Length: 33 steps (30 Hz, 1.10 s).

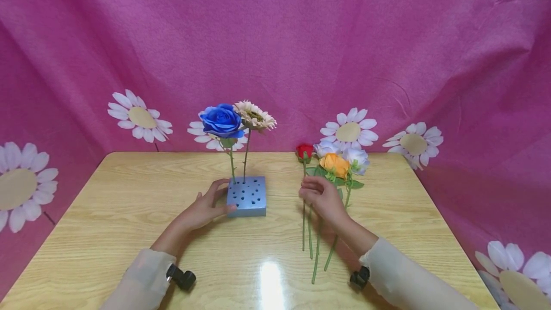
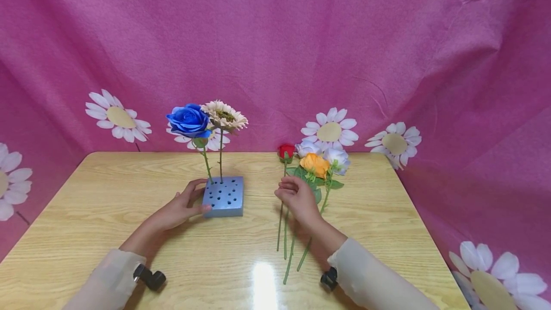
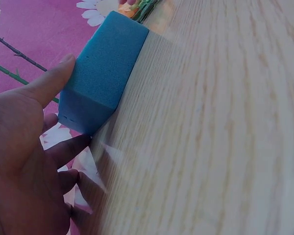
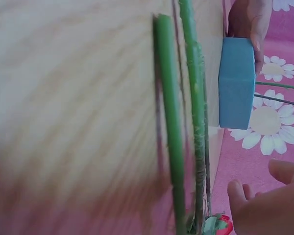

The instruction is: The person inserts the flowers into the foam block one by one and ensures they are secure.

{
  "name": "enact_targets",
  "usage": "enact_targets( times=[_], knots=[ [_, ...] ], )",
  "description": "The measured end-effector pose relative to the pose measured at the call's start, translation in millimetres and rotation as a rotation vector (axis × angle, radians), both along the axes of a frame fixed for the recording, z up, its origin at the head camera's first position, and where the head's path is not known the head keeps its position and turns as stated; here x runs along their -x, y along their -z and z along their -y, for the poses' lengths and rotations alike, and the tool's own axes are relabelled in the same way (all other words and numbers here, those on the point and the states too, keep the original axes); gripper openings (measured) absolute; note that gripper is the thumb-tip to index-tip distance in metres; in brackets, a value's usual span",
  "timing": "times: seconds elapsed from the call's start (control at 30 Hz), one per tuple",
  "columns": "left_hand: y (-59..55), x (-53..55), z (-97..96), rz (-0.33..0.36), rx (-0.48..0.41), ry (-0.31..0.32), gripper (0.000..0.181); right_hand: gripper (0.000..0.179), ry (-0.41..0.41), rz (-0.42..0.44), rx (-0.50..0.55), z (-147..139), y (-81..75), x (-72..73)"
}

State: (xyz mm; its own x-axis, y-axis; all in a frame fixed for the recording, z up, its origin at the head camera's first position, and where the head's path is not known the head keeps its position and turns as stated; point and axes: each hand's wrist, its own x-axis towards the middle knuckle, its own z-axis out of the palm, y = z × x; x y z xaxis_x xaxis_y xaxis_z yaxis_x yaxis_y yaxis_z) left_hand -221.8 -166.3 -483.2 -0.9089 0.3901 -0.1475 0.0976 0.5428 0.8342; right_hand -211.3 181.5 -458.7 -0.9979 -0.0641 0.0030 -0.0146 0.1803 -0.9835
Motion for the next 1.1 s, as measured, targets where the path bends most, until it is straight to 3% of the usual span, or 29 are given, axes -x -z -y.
enact_targets(
  times=[0.43, 0.63, 1.1],
  knots=[
    [-1.1, 0.1, -1.2, 0.0, -0.002, 0.006, 0.084, 0.05, -0.008, 0.047, -0.122, -12, 7.8, -13.6],
    [-1.4, -0.7, -0.5, 0.002, -0.006, 0.008, 0.085, 0.051, 0.013, 0.078, -0.122, -9, 11.9, -14.9],
    [-1.5, -0.4, -1.1, -0.009, -0.018, 0.006, 0.085, 0.054, 0.041, -0.019, -0.373, -3, 19.4, -10.8]
  ],
)
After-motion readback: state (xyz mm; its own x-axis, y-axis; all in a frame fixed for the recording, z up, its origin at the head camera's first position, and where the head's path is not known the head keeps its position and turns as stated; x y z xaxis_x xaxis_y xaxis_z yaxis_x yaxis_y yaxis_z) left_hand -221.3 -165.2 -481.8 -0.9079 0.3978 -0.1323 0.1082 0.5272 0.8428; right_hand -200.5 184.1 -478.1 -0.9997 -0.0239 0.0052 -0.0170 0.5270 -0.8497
